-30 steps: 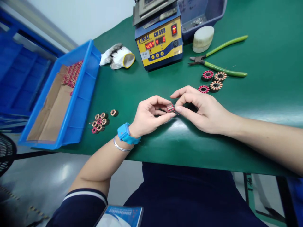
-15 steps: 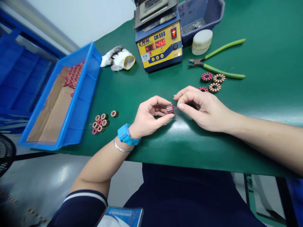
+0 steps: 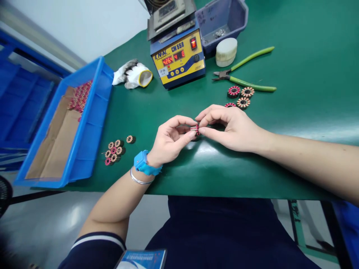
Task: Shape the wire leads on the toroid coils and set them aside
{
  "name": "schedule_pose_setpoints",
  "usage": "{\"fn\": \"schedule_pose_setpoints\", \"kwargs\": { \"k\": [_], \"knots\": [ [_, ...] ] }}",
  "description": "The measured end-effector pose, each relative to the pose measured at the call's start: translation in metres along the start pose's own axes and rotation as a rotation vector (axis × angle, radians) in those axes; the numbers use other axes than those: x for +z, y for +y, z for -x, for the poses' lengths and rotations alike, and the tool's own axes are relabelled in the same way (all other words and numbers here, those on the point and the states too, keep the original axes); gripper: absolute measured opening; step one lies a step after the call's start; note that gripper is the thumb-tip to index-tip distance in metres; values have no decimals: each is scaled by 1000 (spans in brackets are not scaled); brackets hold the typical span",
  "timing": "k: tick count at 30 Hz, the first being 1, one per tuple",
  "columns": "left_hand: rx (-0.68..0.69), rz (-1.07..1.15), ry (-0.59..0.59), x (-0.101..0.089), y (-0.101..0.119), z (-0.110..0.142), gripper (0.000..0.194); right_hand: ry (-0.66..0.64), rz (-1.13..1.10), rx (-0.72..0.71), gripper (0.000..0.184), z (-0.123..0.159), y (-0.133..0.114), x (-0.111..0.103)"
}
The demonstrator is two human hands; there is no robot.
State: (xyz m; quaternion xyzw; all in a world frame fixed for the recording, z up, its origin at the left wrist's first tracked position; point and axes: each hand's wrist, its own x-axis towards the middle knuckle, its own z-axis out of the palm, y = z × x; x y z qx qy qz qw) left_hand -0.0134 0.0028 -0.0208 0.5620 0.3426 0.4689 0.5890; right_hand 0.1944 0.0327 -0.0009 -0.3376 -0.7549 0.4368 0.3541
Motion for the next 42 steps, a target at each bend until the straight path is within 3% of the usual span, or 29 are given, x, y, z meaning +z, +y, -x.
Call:
{"fn": "schedule_pose_setpoints", "kwargs": {
  "k": [5, 11, 18, 30, 38, 42],
  "knots": [
    [41, -22, -15, -1, -1, 0, 24, 27, 21, 4, 19, -1, 1, -4],
    [82, -53, 20, -5, -2, -1, 25, 236, -122, 104, 24, -4, 5, -8],
    [49, -47, 15, -2, -2, 1, 31, 65, 78, -70, 8, 0, 1, -1],
    [244, -177, 108, 0, -6, 0, 30, 41, 50, -89, 8, 10, 0, 2],
    [194, -161, 89, 0, -4, 1, 28, 144, 150, -144, 25, 7, 2, -2],
    [176, -172, 62, 1, -2, 2, 31, 62, 213, -117, 11, 6, 2, -3]
  ]
}}
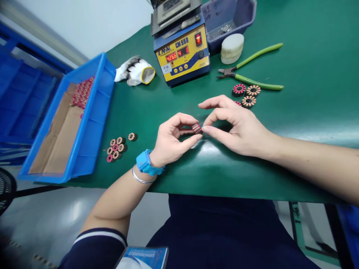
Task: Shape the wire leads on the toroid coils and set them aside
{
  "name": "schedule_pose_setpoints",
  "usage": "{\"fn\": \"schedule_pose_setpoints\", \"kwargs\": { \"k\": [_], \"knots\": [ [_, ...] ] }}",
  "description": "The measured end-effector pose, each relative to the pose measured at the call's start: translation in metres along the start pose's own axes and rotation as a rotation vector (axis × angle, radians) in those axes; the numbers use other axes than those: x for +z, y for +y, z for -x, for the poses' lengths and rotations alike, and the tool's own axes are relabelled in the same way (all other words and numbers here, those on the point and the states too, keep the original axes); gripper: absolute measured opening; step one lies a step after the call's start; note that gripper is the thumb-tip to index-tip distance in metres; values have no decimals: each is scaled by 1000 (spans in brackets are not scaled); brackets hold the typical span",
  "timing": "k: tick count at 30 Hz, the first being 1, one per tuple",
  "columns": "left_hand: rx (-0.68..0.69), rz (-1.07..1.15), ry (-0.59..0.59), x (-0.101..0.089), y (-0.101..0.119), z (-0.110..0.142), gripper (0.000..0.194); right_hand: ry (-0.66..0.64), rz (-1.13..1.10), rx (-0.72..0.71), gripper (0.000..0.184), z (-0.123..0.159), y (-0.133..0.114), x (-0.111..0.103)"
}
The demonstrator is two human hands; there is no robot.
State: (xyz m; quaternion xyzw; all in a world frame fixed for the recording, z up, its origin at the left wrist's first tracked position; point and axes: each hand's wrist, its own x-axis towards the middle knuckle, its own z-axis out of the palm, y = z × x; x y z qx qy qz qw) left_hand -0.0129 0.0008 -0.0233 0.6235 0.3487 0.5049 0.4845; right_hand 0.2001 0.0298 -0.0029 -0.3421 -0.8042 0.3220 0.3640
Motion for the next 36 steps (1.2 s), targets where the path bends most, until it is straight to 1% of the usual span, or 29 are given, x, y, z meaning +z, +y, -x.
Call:
{"fn": "schedule_pose_setpoints", "kwargs": {
  "k": [6, 10, 14, 16, 17, 18, 20, 22, 23, 27, 31, 34, 36],
  "knots": [
    [-49, 10, -33, 1, 3, 0, 36, -22, -37, 34, 14, -1, -1, 0],
    [-75, 25, -35, 1, 4, 0, 38, -29, -37, 26, 14, -2, -1, 0],
    [-140, 98, -40, 1, 4, -1, 42, -27, -12, 4, 11, -2, -3, -3],
    [-173, 154, -43, -1, 4, -3, 44, 1, 23, -33, 6, -3, -6, -5],
    [-191, 180, -42, -2, 4, -3, 44, 13, 57, -64, 6, -4, -7, -7],
    [-208, 203, -37, -3, 5, -4, 45, 16, 104, -99, 10, -4, -9, -8],
    [-245, 224, -27, -4, 6, -5, 45, -8, 202, -184, 16, -5, -9, -12],
    [-276, 222, -23, -5, 7, -5, 46, -57, 266, -240, 14, -5, -9, -14],
    [-288, 222, -26, -6, 7, -5, 46, -70, 291, -255, 14, -4, -8, -15],
    [-324, 278, -59, -6, 6, -3, 46, -82, 377, -299, 21, -2, -7, -16],
    [-345, 299, -88, -6, 6, -3, 47, -94, 429, -291, 25, -1, -9, -15],
    [-340, 290, -90, -4, 6, -4, 46, -84, 459, -298, 23, -1, -10, -14],
    [-317, 272, -87, -3, 7, -5, 44, -78, 473, -335, 19, 0, -11, -13]
  ]
}}
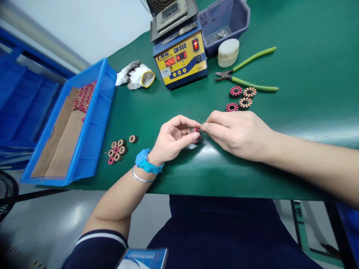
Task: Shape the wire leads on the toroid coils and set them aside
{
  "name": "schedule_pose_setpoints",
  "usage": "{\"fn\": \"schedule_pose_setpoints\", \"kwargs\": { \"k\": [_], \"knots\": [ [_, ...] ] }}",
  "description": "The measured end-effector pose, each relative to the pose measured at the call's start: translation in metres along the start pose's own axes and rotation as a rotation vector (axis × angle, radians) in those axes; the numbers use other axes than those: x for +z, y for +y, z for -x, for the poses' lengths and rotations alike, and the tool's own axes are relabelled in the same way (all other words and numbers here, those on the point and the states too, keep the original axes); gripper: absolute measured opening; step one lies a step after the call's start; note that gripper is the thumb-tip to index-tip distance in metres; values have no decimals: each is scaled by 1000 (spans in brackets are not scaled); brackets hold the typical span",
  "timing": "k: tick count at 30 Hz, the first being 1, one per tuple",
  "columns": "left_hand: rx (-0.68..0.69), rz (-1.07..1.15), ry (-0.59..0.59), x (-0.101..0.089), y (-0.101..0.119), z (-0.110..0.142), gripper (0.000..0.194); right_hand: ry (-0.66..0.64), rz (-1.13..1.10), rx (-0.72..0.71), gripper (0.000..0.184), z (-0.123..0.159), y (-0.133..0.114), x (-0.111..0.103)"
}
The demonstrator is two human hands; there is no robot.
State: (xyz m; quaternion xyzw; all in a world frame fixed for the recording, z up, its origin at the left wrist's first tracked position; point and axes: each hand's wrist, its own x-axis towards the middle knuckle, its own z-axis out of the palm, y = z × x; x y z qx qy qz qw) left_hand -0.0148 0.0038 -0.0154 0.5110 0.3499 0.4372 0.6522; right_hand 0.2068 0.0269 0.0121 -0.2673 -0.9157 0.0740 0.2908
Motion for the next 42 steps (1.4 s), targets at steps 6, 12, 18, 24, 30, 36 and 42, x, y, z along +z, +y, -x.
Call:
{"fn": "schedule_pose_setpoints", "kwargs": {
  "k": [6, 12, 18, 24, 30, 36, 42],
  "knots": [
    [8, -114, 8, 4, 5, 4, 45, -48, 198, -160, 19, 1, -7, -2],
    [-72, -170, -106, 3, 9, 7, 35, -82, 280, -199, 25, 1, -11, -4],
    [-91, -226, -132, 2, 11, 8, 19, -71, 236, -222, 24, 2, -11, -4],
    [-101, -189, -125, 4, 9, 7, 15, -67, 200, -202, 27, 1, -12, -4],
    [-143, -154, -121, 5, 12, 6, 29, -40, 187, -209, 22, 2, -10, -3],
    [-119, -214, -105, 6, 13, 8, 22, -116, 222, -171, 30, 1, -12, -2],
    [-59, -265, -82, 8, 16, 9, 17, -87, 219, -208, 24, 1, -11, -6]
  ]
}}
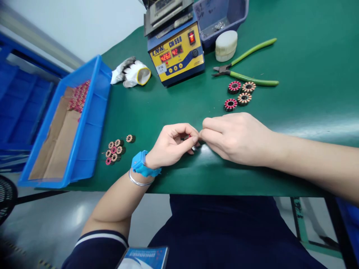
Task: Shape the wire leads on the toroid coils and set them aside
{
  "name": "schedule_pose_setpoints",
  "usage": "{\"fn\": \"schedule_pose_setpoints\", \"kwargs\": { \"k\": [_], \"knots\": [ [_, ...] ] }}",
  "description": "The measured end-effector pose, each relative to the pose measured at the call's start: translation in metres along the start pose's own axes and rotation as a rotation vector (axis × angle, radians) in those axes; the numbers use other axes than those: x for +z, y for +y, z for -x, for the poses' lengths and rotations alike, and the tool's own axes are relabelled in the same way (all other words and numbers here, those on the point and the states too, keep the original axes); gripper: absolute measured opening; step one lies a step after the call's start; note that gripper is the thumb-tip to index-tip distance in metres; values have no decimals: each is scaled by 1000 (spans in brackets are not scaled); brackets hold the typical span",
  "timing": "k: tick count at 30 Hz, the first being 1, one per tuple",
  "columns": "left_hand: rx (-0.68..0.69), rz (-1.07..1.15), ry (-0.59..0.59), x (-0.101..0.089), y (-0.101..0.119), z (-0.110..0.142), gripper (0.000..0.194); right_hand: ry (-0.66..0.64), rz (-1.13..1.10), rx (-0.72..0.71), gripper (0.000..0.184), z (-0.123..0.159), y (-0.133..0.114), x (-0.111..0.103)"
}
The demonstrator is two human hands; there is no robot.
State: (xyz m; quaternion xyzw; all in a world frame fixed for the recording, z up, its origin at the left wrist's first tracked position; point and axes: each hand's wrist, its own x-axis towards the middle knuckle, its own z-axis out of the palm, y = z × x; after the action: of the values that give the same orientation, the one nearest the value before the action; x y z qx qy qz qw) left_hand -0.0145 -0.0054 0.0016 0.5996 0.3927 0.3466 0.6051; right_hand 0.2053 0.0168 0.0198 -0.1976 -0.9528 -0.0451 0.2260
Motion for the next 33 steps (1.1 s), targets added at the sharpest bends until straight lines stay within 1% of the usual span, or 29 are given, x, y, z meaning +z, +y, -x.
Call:
{"fn": "schedule_pose_setpoints", "kwargs": {
  "k": [2, 3, 6, 8, 11, 14, 15, 17, 19, 20, 22, 25, 27, 33],
  "knots": [
    [-4, 4, 20, 0, 1, 0, 17, 21, -38, 35, 17, 0, 3, -2],
    [-10, 8, 29, 0, 1, 0, 17, 39, -92, 75, 13, 0, 4, -3],
    [-26, 27, 41, 0, 1, 0, 17, 84, -361, 240, 6, 0, 6, -2],
    [-25, 37, 41, 0, -1, -1, 17, 61, -515, 313, 6, -2, 4, 2],
    [-5, 37, 68, 2, -4, -2, 16, 22, -595, 333, 10, -4, 1, 7],
    [8, 35, 105, 4, -5, -2, 18, 18, -639, 363, 12, -5, 1, 11],
    [-3, 49, 111, 4, -5, -3, 20, 11, -682, 404, 13, -5, 1, 12],
    [-48, 107, 133, 3, -4, -4, 24, 33, -788, 532, 15, -5, 2, 16],
    [-101, 182, 175, 2, -3, -6, 27, 106, -843, 660, 15, -5, 3, 20],
    [-119, 214, 200, 1, -3, -7, 28, 149, -831, 691, 14, -5, 3, 22],
    [-137, 250, 237, 0, -3, -8, 27, 190, -762, 665, 13, -6, 2, 25],
    [-138, 262, 258, -1, -5, -9, 24, 201, -691, 527, 17, -7, -2, 27],
    [-137, 264, 258, -1, -6, -9, 27, 205, -686, 473, 20, -7, -4, 28],
    [-126, 274, 263, -1, -6, -9, 37, 172, -699, 433, 27, -5, -5, 28]
  ]
}}
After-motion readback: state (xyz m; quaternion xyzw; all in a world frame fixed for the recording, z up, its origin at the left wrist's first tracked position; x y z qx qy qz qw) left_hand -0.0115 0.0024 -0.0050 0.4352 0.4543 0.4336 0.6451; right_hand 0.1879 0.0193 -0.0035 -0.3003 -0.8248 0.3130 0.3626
